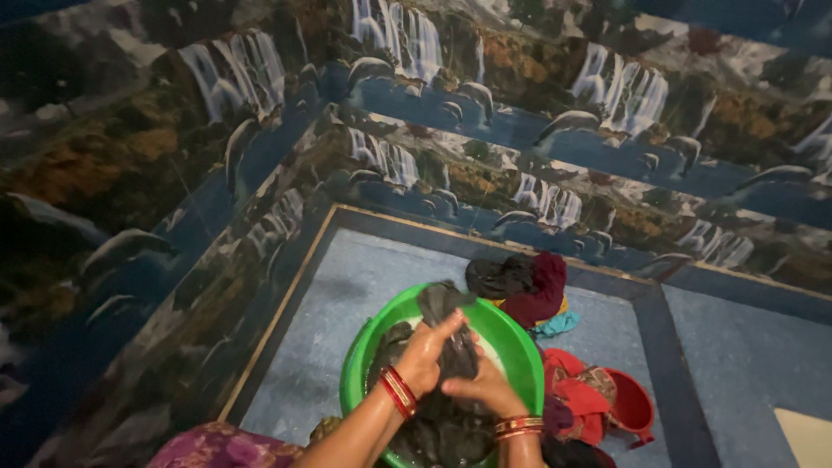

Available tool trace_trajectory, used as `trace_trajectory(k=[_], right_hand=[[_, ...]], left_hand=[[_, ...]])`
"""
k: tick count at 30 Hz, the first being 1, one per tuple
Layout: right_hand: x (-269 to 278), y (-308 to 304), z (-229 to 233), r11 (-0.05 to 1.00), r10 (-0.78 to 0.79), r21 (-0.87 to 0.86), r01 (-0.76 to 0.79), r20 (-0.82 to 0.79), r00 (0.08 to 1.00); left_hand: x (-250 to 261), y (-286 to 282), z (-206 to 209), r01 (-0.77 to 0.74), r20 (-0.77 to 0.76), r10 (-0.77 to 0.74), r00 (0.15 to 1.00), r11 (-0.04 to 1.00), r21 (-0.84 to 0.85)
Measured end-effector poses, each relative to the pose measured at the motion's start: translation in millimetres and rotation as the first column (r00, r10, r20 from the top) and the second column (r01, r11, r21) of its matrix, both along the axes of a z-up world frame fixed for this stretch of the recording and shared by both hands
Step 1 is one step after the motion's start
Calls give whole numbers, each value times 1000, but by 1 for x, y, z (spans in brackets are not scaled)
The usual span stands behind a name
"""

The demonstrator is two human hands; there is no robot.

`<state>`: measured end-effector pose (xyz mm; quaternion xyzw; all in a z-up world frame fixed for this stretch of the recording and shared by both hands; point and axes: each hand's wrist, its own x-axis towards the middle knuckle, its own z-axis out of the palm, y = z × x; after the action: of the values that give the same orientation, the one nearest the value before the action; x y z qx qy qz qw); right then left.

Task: The person hand-washes several dark-colored garments in a green basin filled with soapy water. They repeatedly submerge, scrub, and wring the clothes, then lift and inspect them before placing them aside.

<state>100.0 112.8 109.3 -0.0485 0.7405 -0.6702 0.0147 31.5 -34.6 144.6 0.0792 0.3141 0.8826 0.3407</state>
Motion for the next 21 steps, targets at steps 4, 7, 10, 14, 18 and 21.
trace_trajectory(k=[4,7,10,14,18,21], right_hand=[[7,-7,-39,952,-15,-298,65,166,986],[5,-19,-35,643,-88,-701,309,333,939],[-2,-37,-6,356,-248,-831,427,356,901],[-10,-80,22,724,-689,-264,637,-290,664],[-13,-93,18,596,-371,212,775,-783,500],[-22,-62,14,482,-379,329,812,-757,532]], left_hand=[[-21,-2,5,-131,327,130,936,991,-18],[-31,-4,-5,-224,442,196,875,974,12],[-36,0,-33,-347,453,310,836,938,-2],[-37,5,-71,-593,223,688,690,715,-370],[-14,16,-77,-434,28,520,854,741,-512],[12,28,-69,-321,163,501,850,738,-594]])
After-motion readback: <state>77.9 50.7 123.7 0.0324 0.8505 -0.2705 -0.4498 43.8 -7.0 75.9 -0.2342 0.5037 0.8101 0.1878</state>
